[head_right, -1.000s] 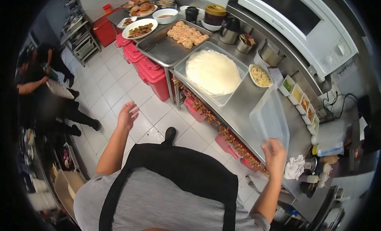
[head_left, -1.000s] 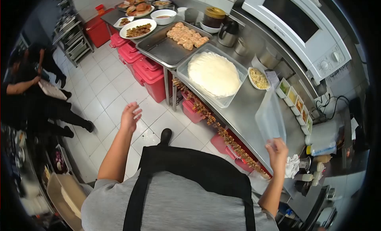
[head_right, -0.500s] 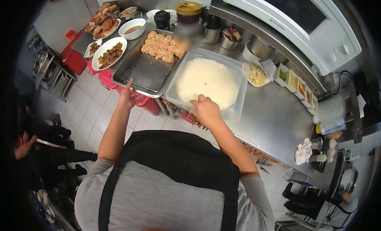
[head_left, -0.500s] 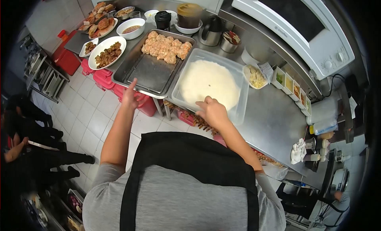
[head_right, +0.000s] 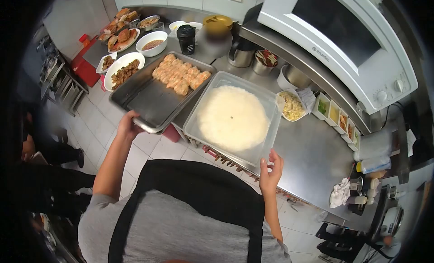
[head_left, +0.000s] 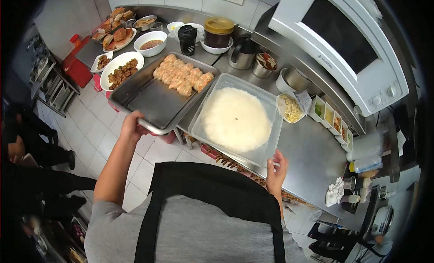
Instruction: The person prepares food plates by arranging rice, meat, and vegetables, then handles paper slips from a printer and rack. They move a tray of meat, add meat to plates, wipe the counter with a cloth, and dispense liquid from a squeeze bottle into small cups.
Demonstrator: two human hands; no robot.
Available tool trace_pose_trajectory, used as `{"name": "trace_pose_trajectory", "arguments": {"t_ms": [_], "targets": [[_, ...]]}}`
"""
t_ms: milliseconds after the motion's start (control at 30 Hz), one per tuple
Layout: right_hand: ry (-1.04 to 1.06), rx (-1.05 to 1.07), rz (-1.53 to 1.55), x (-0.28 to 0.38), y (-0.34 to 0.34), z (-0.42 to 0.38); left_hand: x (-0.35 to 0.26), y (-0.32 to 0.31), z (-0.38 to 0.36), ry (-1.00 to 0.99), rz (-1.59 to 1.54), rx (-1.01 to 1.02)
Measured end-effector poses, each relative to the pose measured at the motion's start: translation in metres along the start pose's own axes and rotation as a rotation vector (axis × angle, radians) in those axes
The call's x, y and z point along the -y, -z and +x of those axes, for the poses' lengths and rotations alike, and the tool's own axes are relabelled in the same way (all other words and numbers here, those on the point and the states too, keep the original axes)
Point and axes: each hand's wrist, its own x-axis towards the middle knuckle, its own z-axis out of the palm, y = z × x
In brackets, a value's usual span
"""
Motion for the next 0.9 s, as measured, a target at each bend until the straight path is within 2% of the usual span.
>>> {"name": "trace_pose_trajectory", "arguments": {"t_ms": [67, 167, 200, 300, 400, 467, 533, 600, 633, 667, 767, 833, 900], "targets": [[-0.091, -0.025, 0.048, -0.034, -0.01, -0.001, 0.002, 0.018, -0.02, -0.068, -0.048, -0.02], [-0.532, 0.105, 0.715, -0.043, -0.017, 0.012, 0.007, 0.033, -0.068, -0.102, -0.154, -0.012], [-0.604, 0.214, 0.789, -0.032, -0.019, 0.014, 0.014, 0.051, -0.074, -0.109, -0.169, -0.038], [-0.584, 0.398, 0.571, -0.034, -0.026, 0.02, 0.019, 0.035, -0.134, -0.151, -0.196, -0.231], [-0.441, 0.361, 0.394, -0.051, -0.042, 0.023, 0.031, 0.027, -0.18, -0.23, -0.223, -0.244], [-0.419, 0.382, 0.401, -0.05, -0.043, 0.028, 0.031, 0.02, -0.205, -0.253, -0.218, -0.211], [-0.507, 0.405, 0.561, -0.026, -0.041, 0.032, 0.033, 0.0, -0.221, -0.263, -0.19, -0.172], [-0.547, 0.431, 0.64, -0.039, -0.054, 0.03, 0.033, -0.053, -0.233, -0.269, -0.187, -0.175], [-0.567, 0.453, 0.684, -0.045, -0.056, 0.028, 0.046, -0.046, -0.224, -0.222, -0.177, -0.102], [-0.534, 0.476, 0.763, -0.048, -0.058, 0.024, 0.06, -0.043, -0.217, -0.226, -0.175, -0.116], [-0.597, 0.495, 0.951, -0.05, -0.052, 0.023, 0.078, -0.084, -0.199, -0.15, -0.156, -0.076], [-0.579, 0.468, 0.91, -0.058, -0.048, 0.023, 0.091, -0.117, -0.19, -0.082, -0.127, -0.06], [-0.578, 0.433, 0.896, -0.062, -0.043, 0.025, 0.122, -0.106, -0.153, -0.02, -0.141, 0.045]]}}
